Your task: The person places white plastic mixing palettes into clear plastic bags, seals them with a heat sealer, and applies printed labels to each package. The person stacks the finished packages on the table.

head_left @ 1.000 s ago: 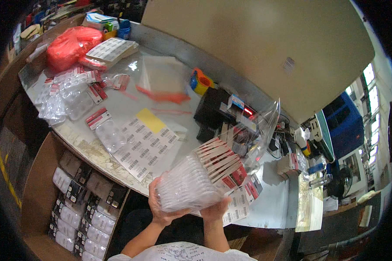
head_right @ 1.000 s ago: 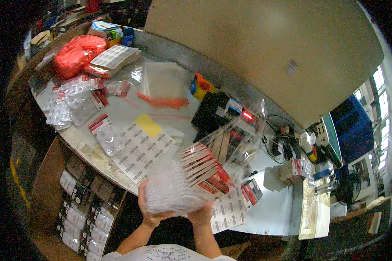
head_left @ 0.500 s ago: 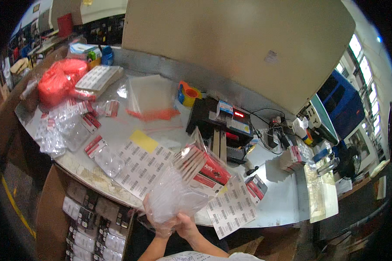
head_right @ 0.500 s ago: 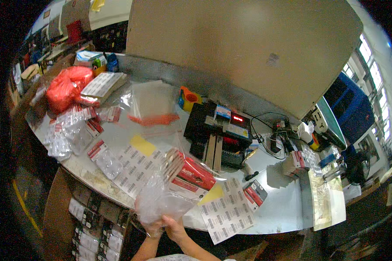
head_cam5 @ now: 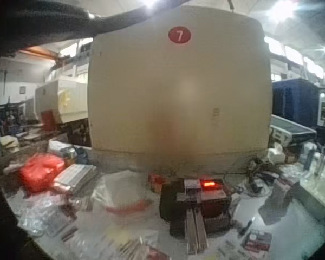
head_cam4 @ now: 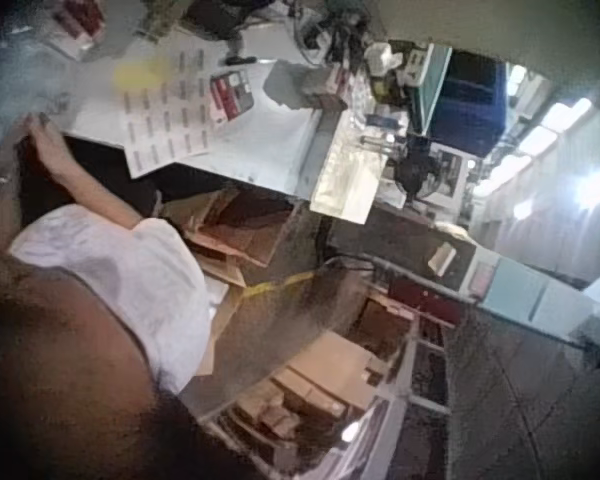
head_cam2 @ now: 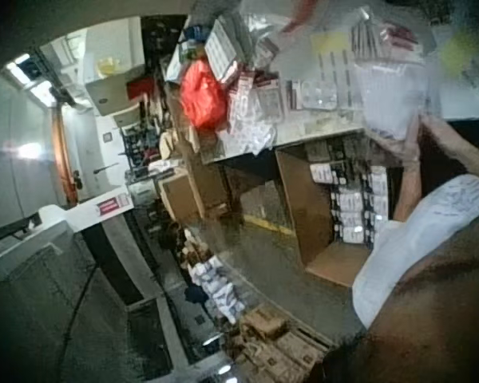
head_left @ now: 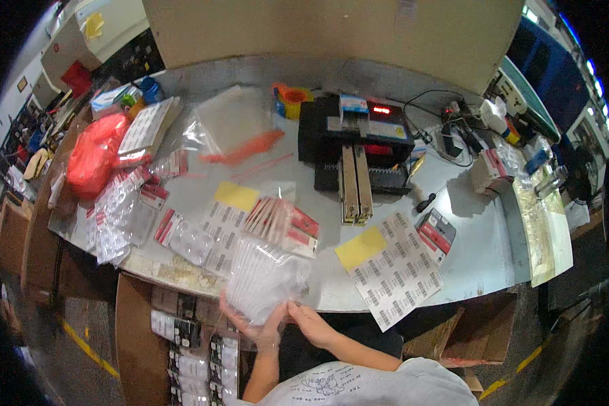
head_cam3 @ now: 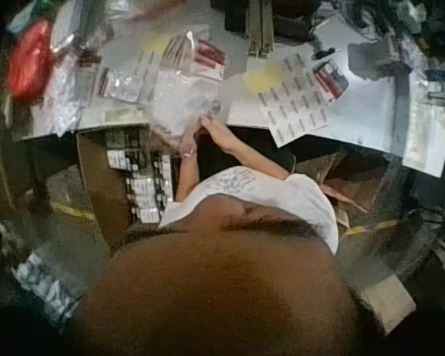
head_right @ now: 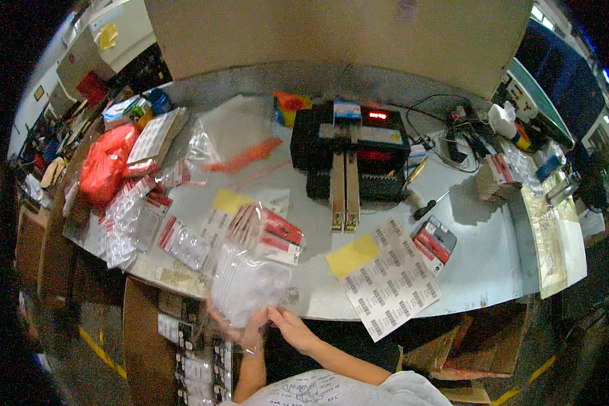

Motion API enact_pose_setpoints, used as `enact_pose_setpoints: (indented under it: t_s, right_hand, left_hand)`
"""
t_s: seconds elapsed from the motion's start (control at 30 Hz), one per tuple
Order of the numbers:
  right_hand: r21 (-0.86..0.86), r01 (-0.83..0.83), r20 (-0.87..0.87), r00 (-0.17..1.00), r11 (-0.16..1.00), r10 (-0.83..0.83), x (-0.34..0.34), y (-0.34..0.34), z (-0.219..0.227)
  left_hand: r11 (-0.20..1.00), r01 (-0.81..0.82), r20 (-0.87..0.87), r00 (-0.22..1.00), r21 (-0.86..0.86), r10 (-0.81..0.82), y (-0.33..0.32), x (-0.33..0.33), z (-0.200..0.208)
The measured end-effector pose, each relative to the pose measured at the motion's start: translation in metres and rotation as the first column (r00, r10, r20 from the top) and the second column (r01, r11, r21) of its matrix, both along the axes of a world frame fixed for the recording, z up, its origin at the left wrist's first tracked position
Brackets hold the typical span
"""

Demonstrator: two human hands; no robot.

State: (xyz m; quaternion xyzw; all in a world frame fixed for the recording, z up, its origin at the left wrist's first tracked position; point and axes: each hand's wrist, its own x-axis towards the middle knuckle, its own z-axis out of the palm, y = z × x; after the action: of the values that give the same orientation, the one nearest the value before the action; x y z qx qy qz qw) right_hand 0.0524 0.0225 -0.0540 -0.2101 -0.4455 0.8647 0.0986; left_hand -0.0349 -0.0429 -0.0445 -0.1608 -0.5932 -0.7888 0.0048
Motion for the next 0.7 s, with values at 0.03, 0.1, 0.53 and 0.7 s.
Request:
enact_pose_setpoints:
  t_s: [0.03, 0.1, 0.53, 0.7]
  right_hand:
    - [0.125, -0.060, 0.049, 0.997, 0.990, 0.054, 0.010, 0.005, -0.005]
    - [0.299, -0.250, 0.123, 0.967, 0.921, 0.222, 0.029, 0.021, -0.005]
    - [0.973, 0.163, -0.116, 0.958, 0.166, -0.263, 0.025, 0.055, 0.057]
    - [0.974, 0.138, -0.148, 0.988, -0.179, -0.046, 0.013, 0.070, 0.058]
  left_hand:
    - [0.980, 0.010, -0.152, 0.987, -0.199, -0.041, -0.002, -0.007, 0.003]
    - [0.860, -0.081, -0.378, 0.916, -0.505, -0.135, -0.006, -0.021, 0.003]
    - [0.832, 0.068, -0.173, 0.966, -0.551, -0.194, 0.000, -0.007, -0.021]
    - [0.832, 0.164, -0.119, 0.957, -0.530, -0.264, -0.002, -0.017, -0.020]
